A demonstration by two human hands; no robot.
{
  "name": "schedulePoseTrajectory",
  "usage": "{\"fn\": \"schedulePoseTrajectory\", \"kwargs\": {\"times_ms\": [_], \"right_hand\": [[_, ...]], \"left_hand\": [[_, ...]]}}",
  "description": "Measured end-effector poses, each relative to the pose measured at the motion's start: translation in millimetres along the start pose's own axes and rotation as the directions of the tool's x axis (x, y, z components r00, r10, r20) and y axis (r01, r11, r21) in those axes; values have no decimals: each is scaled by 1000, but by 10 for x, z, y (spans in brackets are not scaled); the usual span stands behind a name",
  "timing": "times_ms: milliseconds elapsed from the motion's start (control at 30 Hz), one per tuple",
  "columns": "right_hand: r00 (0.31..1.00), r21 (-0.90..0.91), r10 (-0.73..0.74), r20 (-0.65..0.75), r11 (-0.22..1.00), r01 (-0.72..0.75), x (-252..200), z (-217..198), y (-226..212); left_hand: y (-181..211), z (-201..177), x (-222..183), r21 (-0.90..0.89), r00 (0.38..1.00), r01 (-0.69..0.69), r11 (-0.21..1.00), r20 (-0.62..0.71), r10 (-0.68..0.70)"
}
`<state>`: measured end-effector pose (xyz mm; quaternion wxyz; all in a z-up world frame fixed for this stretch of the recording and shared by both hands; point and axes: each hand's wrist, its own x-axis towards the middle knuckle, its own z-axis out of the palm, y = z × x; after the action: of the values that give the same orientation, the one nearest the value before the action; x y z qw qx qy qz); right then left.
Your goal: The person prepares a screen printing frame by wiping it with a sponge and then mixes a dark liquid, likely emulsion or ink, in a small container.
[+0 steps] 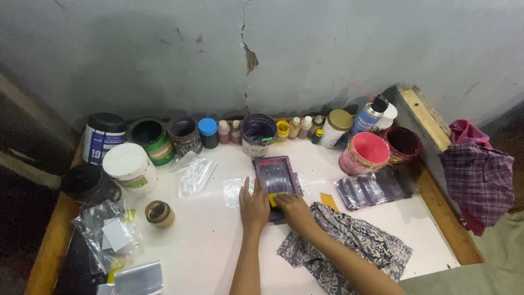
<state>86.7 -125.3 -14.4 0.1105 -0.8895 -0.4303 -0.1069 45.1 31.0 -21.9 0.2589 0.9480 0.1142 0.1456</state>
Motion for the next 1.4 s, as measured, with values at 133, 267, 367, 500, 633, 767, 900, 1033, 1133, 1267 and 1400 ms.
{"fn": "schedulePoseTrajectory", "kwargs": {"times_ms": [133, 267, 367, 500, 633, 767, 900, 1033, 1133, 1267, 1400], "right_hand": [[997, 53, 10, 82, 998, -15, -51, -77, 79], [958, 161, 42, 285, 983, -91, 211, -355, 205], [925, 134, 118, 360, 975, -176, 534, -290, 409], [960, -42, 173, 219, 985, -168, 881, -156, 533], [979, -30, 185, 91, 983, -183, 955, 7, 480], [987, -64, 153, 47, 987, -150, 762, 358, 510], [996, -2, 89, -26, 996, -89, 507, 449, 446], [997, -13, 73, -12, 997, -73, 311, 319, 331], [995, 42, 68, 77, 997, -72, 211, 10, 205], [932, 128, 87, 353, 982, -141, 269, -185, 306], [836, 335, 106, 539, 883, -328, 560, -656, 389]], "left_hand": [[34, -58, 8, -7, 1000, 17, 1000, 20, -17], [7, -4, 12, -17, 1000, 10, 1000, 12, -9], [36, -62, 21, -21, 999, 23, 1000, 41, -22], [90, -143, 33, -60, 994, 69, 996, 89, -63], [80, -116, 27, -30, 995, 58, 998, 85, -55], [42, -71, 30, -30, 995, 45, 999, 85, -43], [-9, 19, 38, -20, 996, 41, 999, 85, -40], [-6, 5, 34, -15, 998, 31, 999, 59, -30], [14, -21, 23, -25, 998, 27, 999, 54, -26], [51, -60, 17, -20, 997, 33, 999, 66, -31], [62, -75, 16, -14, 996, 38, 999, 76, -37]]}}
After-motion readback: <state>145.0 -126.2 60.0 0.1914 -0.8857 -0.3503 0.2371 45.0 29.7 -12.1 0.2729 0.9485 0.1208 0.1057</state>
